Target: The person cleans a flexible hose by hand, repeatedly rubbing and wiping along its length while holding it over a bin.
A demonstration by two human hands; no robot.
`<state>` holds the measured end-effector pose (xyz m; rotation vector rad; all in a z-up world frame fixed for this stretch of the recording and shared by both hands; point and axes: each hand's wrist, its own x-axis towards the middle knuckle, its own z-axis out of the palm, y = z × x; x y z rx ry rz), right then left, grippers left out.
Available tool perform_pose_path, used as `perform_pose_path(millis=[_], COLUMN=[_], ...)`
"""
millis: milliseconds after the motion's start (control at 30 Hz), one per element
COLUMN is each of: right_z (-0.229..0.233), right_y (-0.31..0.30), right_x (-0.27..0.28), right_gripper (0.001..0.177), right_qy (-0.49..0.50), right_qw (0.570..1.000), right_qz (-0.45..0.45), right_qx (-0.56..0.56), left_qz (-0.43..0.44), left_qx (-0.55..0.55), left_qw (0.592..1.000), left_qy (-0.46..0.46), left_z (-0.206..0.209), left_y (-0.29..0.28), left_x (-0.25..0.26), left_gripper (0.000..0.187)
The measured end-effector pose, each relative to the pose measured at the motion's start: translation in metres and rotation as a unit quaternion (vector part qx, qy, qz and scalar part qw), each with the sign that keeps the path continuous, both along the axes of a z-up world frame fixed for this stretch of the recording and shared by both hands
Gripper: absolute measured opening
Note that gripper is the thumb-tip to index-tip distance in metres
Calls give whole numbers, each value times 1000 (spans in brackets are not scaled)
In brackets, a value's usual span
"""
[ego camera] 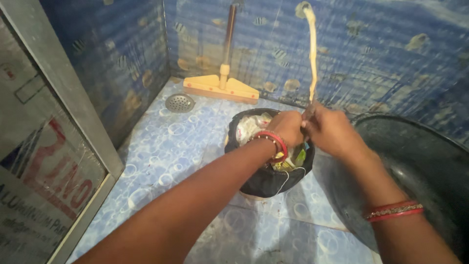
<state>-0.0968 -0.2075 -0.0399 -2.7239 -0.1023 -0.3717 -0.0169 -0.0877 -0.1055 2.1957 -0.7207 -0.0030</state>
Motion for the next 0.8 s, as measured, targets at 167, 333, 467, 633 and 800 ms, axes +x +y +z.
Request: perform_pose_path(millis=[167,333,467,633,800], right_z=[47,71,70,69,80], right_y=[9,11,10,11,11], right_x=[-10,-12,-13,-13,-17], right_gripper=[24,24,27,28,29], right_qy=[-34,-74,-74,-31,-77], right_qw=[999,996,995,995,994], right_qz=[-18,-8,-26,-37,-24], right_qx=[-30,-57,-62,-93,-75], left_qz=[-10,-13,-14,-48,-67], left_qx=[-34,-72,-65,-61,-23], left_qw=[998,993,995,994,997], left_qy=[-60,-90,-79,-78,-38], left_z=[45,68,67,57,88], left_y=[4,4,1,-1,6], left_x=[-1,2,2,5,10], left_gripper=[29,26,25,31,25])
